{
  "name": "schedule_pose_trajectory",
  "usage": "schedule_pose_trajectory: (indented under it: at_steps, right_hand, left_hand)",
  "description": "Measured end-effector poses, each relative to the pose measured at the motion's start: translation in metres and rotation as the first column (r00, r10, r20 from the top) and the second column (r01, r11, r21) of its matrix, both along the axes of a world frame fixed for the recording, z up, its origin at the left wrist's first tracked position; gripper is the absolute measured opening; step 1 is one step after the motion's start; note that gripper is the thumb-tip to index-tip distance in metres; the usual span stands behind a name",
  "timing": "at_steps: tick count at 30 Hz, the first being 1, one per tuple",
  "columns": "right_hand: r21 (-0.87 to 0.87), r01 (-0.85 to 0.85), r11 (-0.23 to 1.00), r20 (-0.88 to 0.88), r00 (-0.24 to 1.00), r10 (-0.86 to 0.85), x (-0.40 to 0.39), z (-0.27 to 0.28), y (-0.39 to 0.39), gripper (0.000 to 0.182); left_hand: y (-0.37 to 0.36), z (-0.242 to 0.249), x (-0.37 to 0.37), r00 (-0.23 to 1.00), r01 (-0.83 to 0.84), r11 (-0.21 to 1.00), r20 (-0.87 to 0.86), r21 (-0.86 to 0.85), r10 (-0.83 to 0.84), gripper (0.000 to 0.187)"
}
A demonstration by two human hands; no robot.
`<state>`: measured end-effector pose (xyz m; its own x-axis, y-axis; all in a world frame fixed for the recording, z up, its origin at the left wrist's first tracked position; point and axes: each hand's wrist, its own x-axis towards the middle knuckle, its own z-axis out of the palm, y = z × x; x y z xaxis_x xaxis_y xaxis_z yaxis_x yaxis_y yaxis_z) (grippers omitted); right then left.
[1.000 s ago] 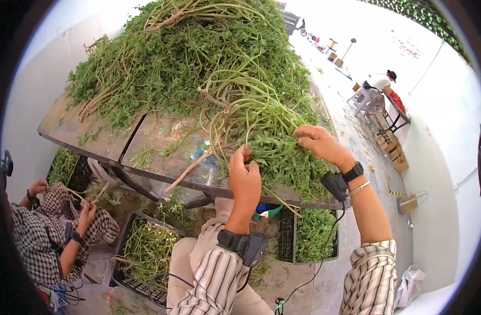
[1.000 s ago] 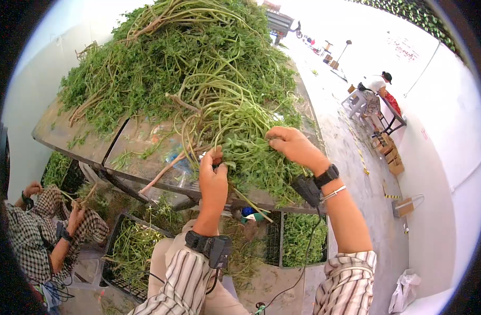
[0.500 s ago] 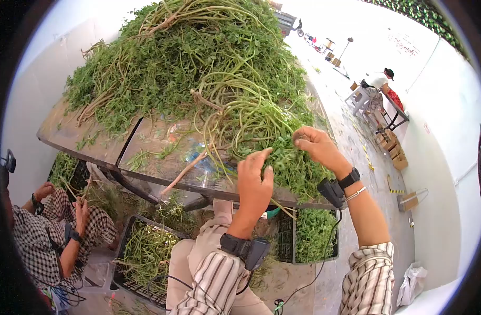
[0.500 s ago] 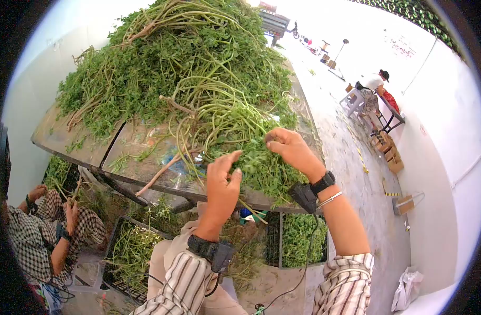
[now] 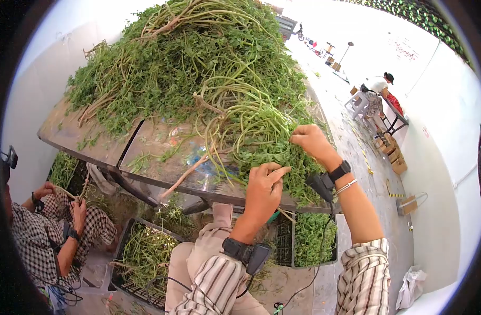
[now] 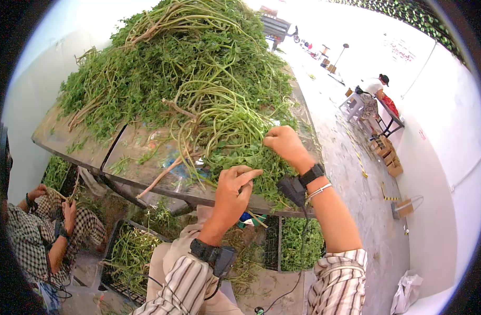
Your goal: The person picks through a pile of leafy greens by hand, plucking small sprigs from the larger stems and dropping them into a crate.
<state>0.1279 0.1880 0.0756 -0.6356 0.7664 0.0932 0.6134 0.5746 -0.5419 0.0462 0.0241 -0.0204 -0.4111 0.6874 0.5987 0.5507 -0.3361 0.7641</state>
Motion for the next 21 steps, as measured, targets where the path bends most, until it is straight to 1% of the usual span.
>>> schedule_pose_trajectory:
  at_steps: [1, 2, 4, 5, 6, 7, 8, 10, 12, 13, 14, 16, 17, 18, 20, 21]
  right_hand:
    - [-0.100, 0.041, 0.994, -0.064, 0.997, -0.048, 0.000, 0.004, -0.002, 0.022]
    - [-0.101, 0.043, 0.994, -0.061, 0.997, -0.050, 0.000, 0.008, -0.005, 0.022]
    - [-0.357, 0.091, 0.930, -0.113, 0.984, -0.140, -0.001, 0.018, -0.010, 0.020]
    - [-0.343, 0.088, 0.935, -0.095, 0.987, -0.128, -0.002, 0.016, -0.008, 0.026]
    - [-0.340, 0.088, 0.936, -0.092, 0.988, -0.127, -0.002, 0.009, -0.003, 0.026]
    - [-0.182, 0.019, 0.983, 0.001, 1.000, -0.019, -0.002, -0.001, 0.004, 0.030]
    - [-0.027, -0.070, 0.997, 0.110, 0.991, 0.072, -0.002, -0.010, 0.009, 0.035]
    - [-0.012, -0.062, 0.998, 0.111, 0.992, 0.063, -0.004, -0.023, 0.007, 0.035]
    - [-0.030, -0.018, 0.999, -0.146, 0.989, 0.014, -0.005, -0.031, 0.005, 0.036]
    - [-0.165, 0.083, 0.983, -0.133, 0.985, -0.105, -0.008, -0.019, -0.004, 0.038]
    - [-0.165, 0.081, 0.983, -0.132, 0.986, -0.103, -0.010, -0.010, -0.010, 0.038]
    - [-0.127, 0.124, 0.984, -0.077, 0.988, -0.134, -0.012, 0.002, -0.015, 0.038]
    - [0.020, 0.052, 0.998, -0.001, 0.999, -0.052, -0.012, -0.003, -0.001, 0.040]
    - [0.019, 0.056, 0.998, -0.001, 0.998, -0.056, -0.014, -0.004, -0.001, 0.040]
    - [0.107, -0.025, 0.994, 0.165, 0.986, 0.007, -0.027, -0.008, -0.007, 0.047]
    - [0.108, -0.020, 0.994, 0.213, 0.977, -0.003, -0.032, -0.014, -0.004, 0.041]
  left_hand:
    - [0.000, -0.001, 0.000, 1.000, 0.000, 1.000, 0.004, -0.002, 0.000, 0.029]
    - [0.001, -0.001, 0.001, 1.000, 0.006, 1.000, 0.027, 0.002, -0.006, 0.029]
    - [0.001, -0.001, 0.002, 0.998, 0.015, 1.000, 0.053, 0.009, -0.016, 0.029]
    - [0.001, -0.001, 0.002, 0.998, 0.016, 1.000, 0.059, 0.011, -0.016, 0.028]
    - [0.001, -0.001, 0.002, 0.998, 0.015, 1.000, 0.064, 0.014, -0.016, 0.027]
    - [0.002, -0.001, 0.002, 0.998, 0.012, 1.000, 0.067, 0.017, -0.013, 0.027]
    - [0.002, -0.002, 0.002, 0.998, 0.009, 1.000, 0.057, 0.024, -0.011, 0.026]
    - [0.001, -0.002, 0.001, 0.999, 0.004, 1.000, 0.046, 0.031, -0.005, 0.025]
    - [-0.001, -0.002, 0.001, 0.997, 0.013, 1.000, 0.074, 0.002, -0.013, 0.025]
    - [-0.002, -0.001, 0.000, 0.997, 0.010, 1.000, 0.075, 0.001, -0.010, 0.025]
    - [-0.002, 0.000, 0.000, 0.996, 0.019, 1.000, 0.085, -0.003, -0.018, 0.024]
    - [-0.002, 0.001, 0.000, 0.995, 0.029, 1.000, 0.096, -0.007, -0.028, 0.024]
    - [-0.001, 0.001, 0.002, 0.993, 0.033, 0.999, 0.118, -0.004, -0.033, 0.023]
    - [-0.001, 0.001, 0.003, 0.990, 0.039, 0.999, 0.138, -0.001, -0.039, 0.023]
    - [0.000, 0.001, 0.005, 0.990, 0.044, 0.999, 0.136, -0.013, -0.042, 0.023]
    - [0.000, 0.000, 0.005, 0.990, 0.044, 0.999, 0.133, -0.025, -0.040, 0.022]
